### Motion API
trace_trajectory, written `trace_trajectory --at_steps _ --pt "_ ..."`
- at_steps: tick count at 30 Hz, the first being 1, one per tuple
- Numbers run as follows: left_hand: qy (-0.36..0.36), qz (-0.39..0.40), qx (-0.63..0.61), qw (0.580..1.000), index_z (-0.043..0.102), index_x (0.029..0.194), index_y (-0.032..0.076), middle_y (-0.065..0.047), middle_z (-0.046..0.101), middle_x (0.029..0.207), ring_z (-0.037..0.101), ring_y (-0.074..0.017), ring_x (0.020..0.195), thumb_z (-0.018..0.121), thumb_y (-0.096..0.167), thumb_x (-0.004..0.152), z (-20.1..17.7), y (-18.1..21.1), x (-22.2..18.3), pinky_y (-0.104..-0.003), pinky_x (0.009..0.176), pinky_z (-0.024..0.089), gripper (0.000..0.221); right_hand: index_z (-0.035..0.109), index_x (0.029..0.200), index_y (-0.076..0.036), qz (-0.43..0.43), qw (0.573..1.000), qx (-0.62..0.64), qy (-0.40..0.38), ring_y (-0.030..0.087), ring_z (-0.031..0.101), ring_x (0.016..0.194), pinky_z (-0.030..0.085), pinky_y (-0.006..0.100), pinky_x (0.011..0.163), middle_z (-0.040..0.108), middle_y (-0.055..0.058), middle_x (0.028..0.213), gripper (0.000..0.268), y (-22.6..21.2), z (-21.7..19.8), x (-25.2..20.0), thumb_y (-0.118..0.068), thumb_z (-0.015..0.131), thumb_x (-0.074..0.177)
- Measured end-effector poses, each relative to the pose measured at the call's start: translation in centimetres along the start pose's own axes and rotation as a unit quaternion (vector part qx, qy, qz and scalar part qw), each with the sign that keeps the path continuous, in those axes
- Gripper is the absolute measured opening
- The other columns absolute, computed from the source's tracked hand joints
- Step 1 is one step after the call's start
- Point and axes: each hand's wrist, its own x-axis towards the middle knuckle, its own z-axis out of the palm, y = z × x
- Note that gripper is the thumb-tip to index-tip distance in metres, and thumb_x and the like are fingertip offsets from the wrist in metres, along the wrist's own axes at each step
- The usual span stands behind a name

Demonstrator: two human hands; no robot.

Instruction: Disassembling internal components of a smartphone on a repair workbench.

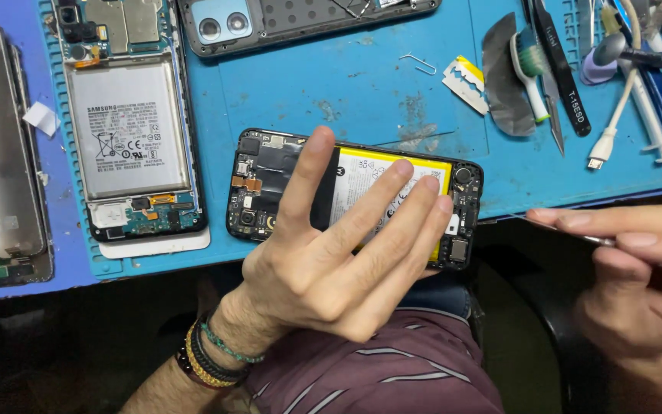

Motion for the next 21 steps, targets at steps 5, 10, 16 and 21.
trace_trajectory --at_steps 5,10,16,21 --pt "0.006 -0.038 -0.056 0.998 0.085 0.125 0.009 -0.006 0.081 0.126 0.076 -0.0230 0.121 0.087 0.010 0.109 -0.4 0.4 0.6 -0.068 0.118 0.022 0.016 0.036 0.128 0.001 -0.037 0.996 0.072 0.026 0.040 0.077 0.110 0.071 0.045 0.100 0.058 0.024 0.120 0.018 0.4 0.8 -0.1 -0.003 0.048 0.115" --pt "0.015 -0.047 -0.027 0.998 0.084 0.123 0.011 -0.005 0.081 0.123 0.074 -0.0221 0.120 0.090 0.010 0.107 -0.2 1.0 1.2 -0.067 0.117 0.025 0.017 0.047 0.105 0.017 -0.015 0.998 0.057 0.032 0.042 0.077 0.100 0.066 0.044 0.090 0.067 0.032 0.107 0.021 -1.1 1.1 1.3 -0.003 0.047 0.107" --pt "0.016 -0.062 -0.028 0.998 0.085 0.118 0.012 -0.004 0.082 0.121 0.075 -0.0220 0.117 0.089 0.010 0.104 -0.2 1.2 1.4 -0.069 0.114 0.025 0.015 0.045 0.113 0.013 -0.011 0.998 0.063 0.030 0.041 0.077 0.101 0.066 0.043 0.092 0.066 0.031 0.109 0.016 -0.5 1.1 1.1 -0.003 0.047 0.110" --pt "0.041 -0.094 -0.053 0.993 0.086 0.113 0.012 -0.005 0.085 0.113 0.081 -0.0227 0.108 0.088 0.009 0.101 -2.5 1.3 3.7 -0.071 0.112 0.021 0.012 0.034 0.112 0.017 -0.028 0.996 0.045 0.073 0.044 0.074 0.096 0.066 0.050 0.091 0.064 0.036 0.108 0.031 -1.2 1.4 1.7 -0.014 0.038 0.113"
